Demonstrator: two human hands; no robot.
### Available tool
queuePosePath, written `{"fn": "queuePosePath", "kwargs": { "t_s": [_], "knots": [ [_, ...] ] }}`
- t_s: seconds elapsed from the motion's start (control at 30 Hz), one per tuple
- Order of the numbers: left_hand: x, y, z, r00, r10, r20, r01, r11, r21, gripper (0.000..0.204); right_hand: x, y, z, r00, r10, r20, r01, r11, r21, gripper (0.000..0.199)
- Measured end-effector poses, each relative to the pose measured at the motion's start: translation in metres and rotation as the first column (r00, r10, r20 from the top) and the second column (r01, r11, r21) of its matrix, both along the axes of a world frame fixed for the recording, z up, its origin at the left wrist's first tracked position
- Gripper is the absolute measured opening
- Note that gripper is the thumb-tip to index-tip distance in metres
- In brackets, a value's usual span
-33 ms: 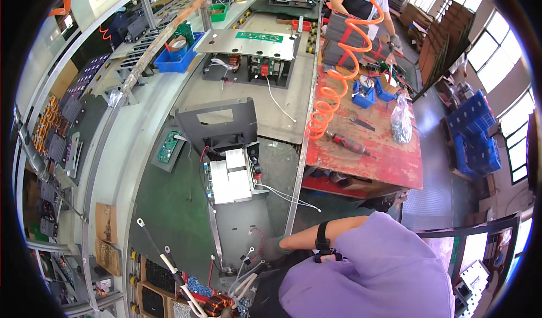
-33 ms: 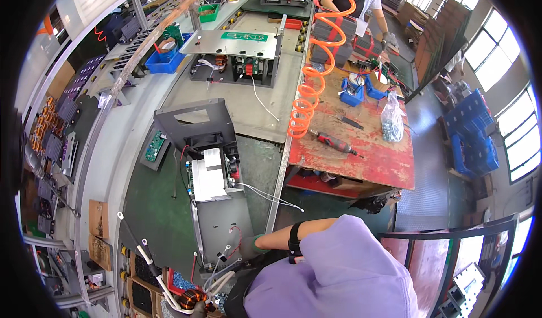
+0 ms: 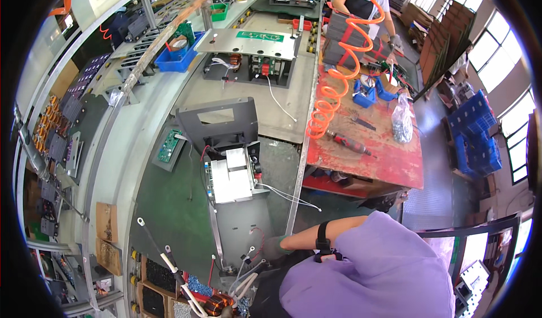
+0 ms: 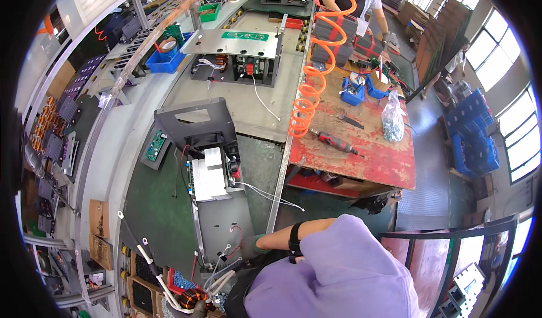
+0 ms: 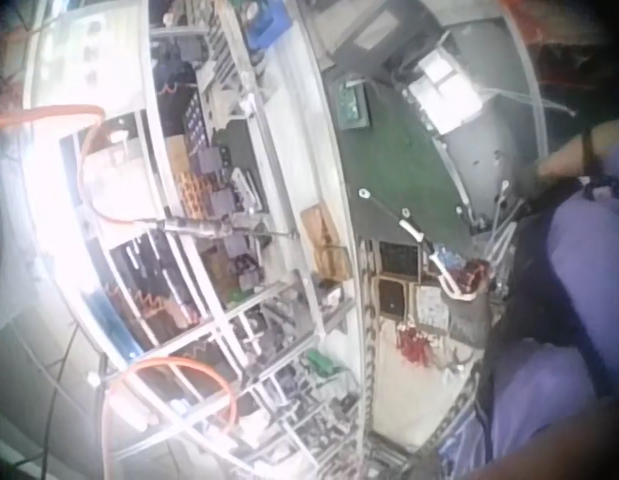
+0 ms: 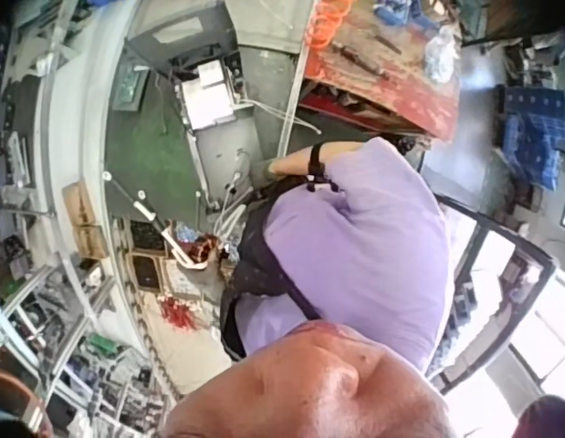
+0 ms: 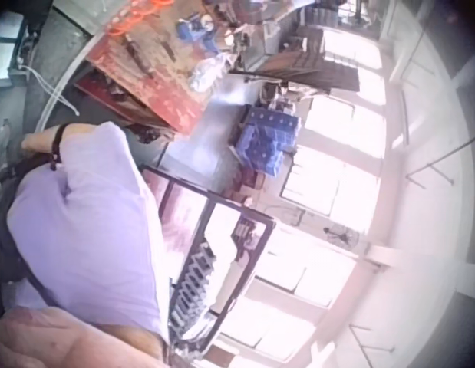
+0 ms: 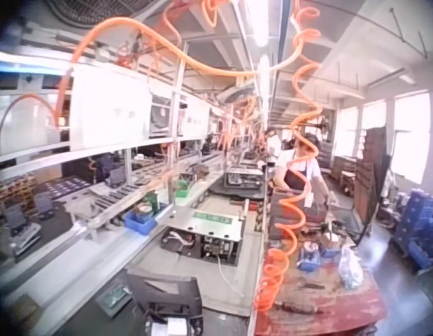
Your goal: Assemble internal components of an electronic device housing using a power screwdriver.
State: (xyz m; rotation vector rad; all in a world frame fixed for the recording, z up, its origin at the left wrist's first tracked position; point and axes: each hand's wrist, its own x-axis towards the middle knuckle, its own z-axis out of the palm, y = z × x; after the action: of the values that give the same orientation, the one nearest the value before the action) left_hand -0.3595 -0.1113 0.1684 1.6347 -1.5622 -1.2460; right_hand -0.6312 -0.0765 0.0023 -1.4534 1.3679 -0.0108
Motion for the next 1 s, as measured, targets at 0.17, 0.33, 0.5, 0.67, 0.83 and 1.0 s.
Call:
{"fn": "queuePosePath", "kwargs": {
  "t_s": [0.17,0.33,0.5,0.67,0.83,1.0],
  "knots": [
    [-0.012,-0.001,0.007,0.998,-0.009,-0.055,0.009,1.000,-0.009,0.075,0.003,0.000,-0.010,0.990,-0.073,-0.119,0.085,0.991,0.102,0.039],
    [-0.014,0.001,0.014,0.881,-0.096,0.463,0.246,0.929,-0.275,0.083,-0.003,0.004,-0.021,0.926,0.344,-0.155,-0.364,0.923,-0.127,0.031],
    [-0.007,0.009,0.010,0.997,0.049,-0.054,-0.047,0.998,0.044,0.067,-0.004,0.009,-0.010,0.989,0.091,-0.113,-0.100,0.991,-0.085,0.038],
    [-0.005,0.010,0.012,0.994,-0.018,0.112,0.015,1.000,0.027,0.065,-0.020,0.003,0.007,0.980,-0.197,0.021,0.157,0.838,0.523,0.035],
    [-0.009,0.007,0.018,1.000,-0.004,0.012,0.003,0.996,0.092,0.060,-0.019,0.012,-0.010,0.975,-0.098,0.200,0.096,0.995,0.018,0.032],
    [-0.012,0.008,0.019,0.996,0.054,-0.071,-0.047,0.994,0.094,0.058,-0.021,0.009,0.012,0.953,-0.221,0.208,0.177,0.962,0.208,0.030]
  ]
}}
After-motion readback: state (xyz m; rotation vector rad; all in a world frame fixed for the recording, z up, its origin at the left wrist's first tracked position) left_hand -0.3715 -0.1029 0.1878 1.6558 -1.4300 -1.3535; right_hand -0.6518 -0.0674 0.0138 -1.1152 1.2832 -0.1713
